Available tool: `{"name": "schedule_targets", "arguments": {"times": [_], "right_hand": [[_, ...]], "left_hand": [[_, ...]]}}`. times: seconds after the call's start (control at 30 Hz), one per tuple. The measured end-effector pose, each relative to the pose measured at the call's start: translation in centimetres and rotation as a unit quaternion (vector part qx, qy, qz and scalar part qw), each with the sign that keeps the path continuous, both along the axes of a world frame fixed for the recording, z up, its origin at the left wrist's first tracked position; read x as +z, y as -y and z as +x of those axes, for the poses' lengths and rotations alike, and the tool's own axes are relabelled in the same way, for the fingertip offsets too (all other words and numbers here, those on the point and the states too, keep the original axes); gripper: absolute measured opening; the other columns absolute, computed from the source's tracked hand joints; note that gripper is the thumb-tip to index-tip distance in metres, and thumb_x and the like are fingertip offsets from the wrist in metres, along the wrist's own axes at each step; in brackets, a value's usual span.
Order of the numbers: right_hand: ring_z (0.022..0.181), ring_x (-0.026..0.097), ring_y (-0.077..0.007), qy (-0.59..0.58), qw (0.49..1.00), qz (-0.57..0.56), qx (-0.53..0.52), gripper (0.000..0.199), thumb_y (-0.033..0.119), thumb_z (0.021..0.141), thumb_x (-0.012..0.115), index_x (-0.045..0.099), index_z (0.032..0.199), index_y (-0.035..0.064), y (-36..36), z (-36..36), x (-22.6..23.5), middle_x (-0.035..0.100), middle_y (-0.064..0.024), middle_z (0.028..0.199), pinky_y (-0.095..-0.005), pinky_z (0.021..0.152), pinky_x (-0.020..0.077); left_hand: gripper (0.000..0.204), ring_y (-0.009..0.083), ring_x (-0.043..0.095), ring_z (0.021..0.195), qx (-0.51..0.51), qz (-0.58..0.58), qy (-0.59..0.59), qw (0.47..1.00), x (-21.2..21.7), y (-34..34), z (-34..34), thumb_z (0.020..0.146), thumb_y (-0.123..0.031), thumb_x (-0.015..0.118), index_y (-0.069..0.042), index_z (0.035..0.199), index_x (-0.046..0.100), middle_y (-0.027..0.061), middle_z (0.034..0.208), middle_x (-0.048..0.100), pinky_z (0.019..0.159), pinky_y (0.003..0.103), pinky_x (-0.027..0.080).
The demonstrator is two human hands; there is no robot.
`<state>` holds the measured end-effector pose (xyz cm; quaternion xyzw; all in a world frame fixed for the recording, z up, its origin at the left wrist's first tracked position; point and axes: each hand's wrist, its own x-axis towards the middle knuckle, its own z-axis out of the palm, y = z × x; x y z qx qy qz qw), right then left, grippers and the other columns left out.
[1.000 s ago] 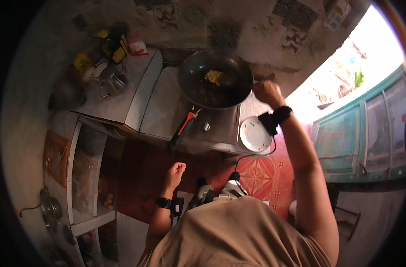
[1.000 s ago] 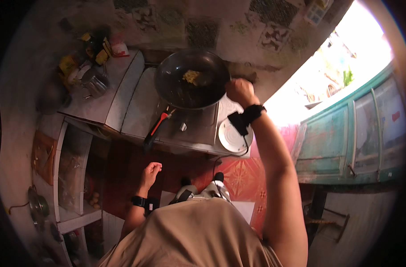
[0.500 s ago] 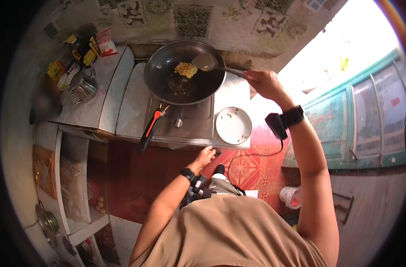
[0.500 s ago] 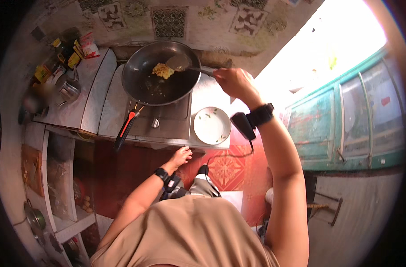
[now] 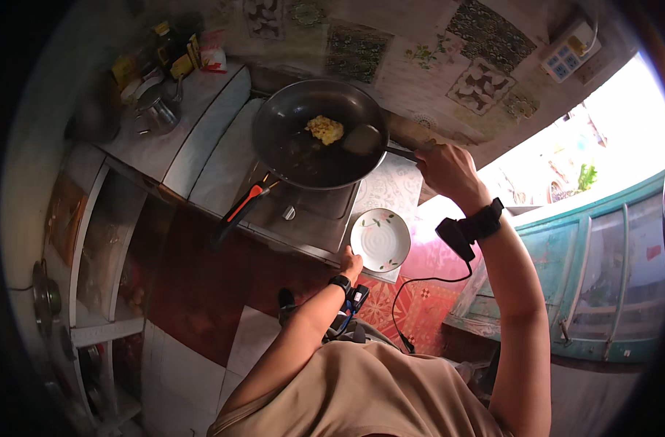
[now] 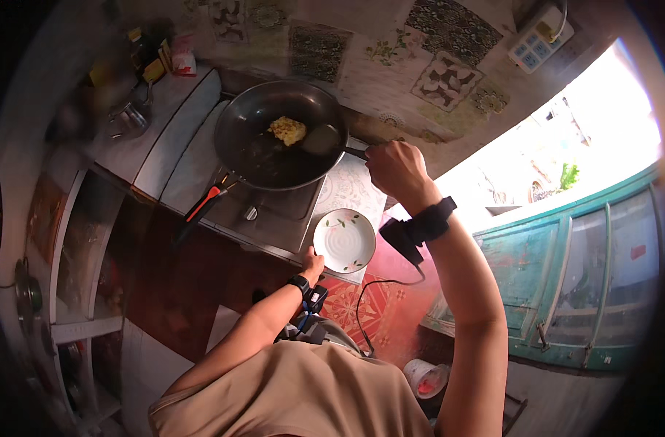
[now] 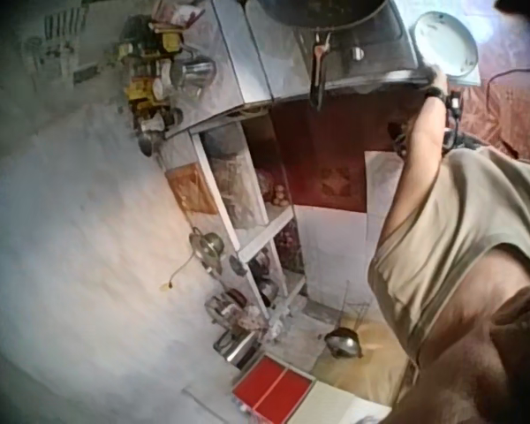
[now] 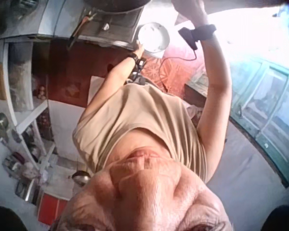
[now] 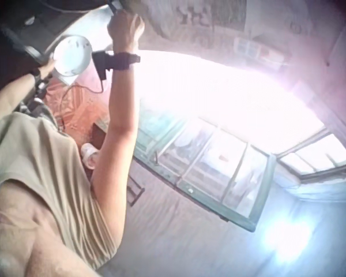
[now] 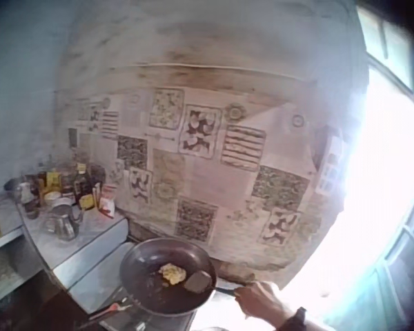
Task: The person cooks scrambled eggs in a wok, transfers them to a plate, and then washes the wok and a metal bowl at an outdoor sink.
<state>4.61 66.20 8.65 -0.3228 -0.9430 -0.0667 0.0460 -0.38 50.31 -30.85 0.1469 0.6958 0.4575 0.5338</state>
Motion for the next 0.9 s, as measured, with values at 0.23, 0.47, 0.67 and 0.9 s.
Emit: {"name": "schedule_targets", "arguments": {"times": [0.23,0.47,0.67,0.9], "right_hand": [[0.067,0.061,-0.028,0.114,0.993,0.016,0.003,0.011,0.014,0.072,0.054,0.064,0.072,0.01,-3.2,-3.3,-2.4,0.061,-0.0119,0.067,-0.0371,0.058,0.0491],[0.067,0.06,-0.0309,0.066,0.997,-0.025,-0.041,0.015,0.018,0.075,0.052,0.064,0.075,0.0102,-3.1,-4.8,-3.6,0.061,-0.0118,0.069,-0.0399,0.059,0.0484],[0.073,0.06,-0.0301,-0.054,0.998,-0.003,-0.031,0.012,0.013,0.074,0.051,0.062,0.078,0.0101,-3.2,-4.6,-8.3,0.062,-0.0122,0.071,-0.0389,0.064,0.0492],[0.092,0.05,-0.0289,-0.144,0.985,0.036,-0.086,0.039,0.017,0.074,0.06,0.052,0.112,0.0132,1.8,-3.1,-10.5,0.051,-0.0128,0.096,-0.0374,0.076,0.044]], "left_hand": [[0.038,0.0151,0.051,0.078,-0.049,0.03,0.041,0.998,5.6,6.7,-3.3,0.072,-0.006,0.046,-0.002,0.109,0.043,0.0083,0.096,0.053,0.052,0.027,0.046],[0.042,0.0164,0.057,0.083,-0.073,0.011,0.181,0.981,8.8,18.9,-10.9,0.078,-0.009,0.049,-0.006,0.118,0.035,0.0093,0.101,0.052,0.061,0.03,0.054],[0.042,0.0185,0.057,0.084,0.019,-0.005,0.175,0.984,10.5,26.4,-16.3,0.078,-0.009,0.049,-0.007,0.117,0.035,0.0091,0.105,0.05,0.064,0.034,0.054],[0.043,0.0202,0.056,0.089,0.122,0.016,0.186,0.975,10.7,29.5,-20.9,0.076,-0.01,0.053,-0.007,0.115,0.035,0.0098,0.106,0.049,0.064,0.034,0.055]]}}
